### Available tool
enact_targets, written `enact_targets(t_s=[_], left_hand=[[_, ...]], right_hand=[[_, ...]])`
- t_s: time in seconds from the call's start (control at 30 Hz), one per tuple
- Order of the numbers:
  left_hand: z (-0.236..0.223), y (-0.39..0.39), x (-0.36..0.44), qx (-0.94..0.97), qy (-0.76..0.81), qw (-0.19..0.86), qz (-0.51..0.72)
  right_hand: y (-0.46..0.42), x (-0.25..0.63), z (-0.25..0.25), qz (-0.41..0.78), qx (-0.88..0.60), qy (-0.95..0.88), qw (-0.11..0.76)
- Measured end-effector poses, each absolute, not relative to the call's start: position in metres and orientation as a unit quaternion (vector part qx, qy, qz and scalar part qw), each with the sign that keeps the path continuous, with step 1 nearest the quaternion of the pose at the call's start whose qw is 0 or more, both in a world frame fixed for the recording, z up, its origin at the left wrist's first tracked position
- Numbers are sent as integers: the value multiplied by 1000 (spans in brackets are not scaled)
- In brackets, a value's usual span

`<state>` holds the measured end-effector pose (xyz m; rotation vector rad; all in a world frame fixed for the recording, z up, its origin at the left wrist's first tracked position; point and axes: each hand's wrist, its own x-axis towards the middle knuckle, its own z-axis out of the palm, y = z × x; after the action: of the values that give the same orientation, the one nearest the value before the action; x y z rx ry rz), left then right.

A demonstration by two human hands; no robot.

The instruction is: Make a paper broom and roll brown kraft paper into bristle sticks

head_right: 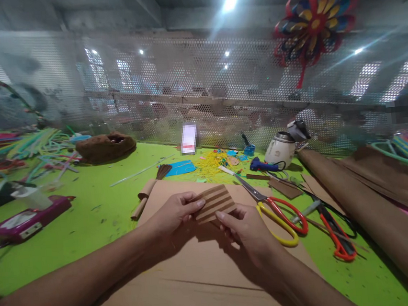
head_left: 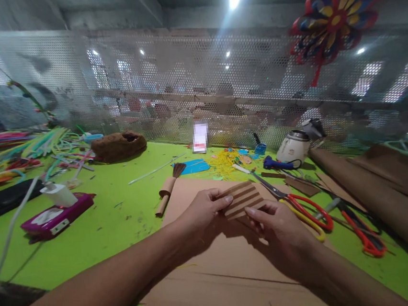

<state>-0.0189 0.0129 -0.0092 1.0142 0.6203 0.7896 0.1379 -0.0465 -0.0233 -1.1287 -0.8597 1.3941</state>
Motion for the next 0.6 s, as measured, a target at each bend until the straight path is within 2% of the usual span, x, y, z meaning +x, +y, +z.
enact_targets(t_s=[0.23,0.47,0.6], left_hand=[[-4,8,-18,480,300,732,380],[-7,14,-20,542,297,663,423],[-6,21,-21,552,306,664,400]], right_hand=[[-46,139,-23,555,-482,-430,524],[-45,144,-21,583,-455,-416,529],[-39,159,-20,609,-415,-437,516]])
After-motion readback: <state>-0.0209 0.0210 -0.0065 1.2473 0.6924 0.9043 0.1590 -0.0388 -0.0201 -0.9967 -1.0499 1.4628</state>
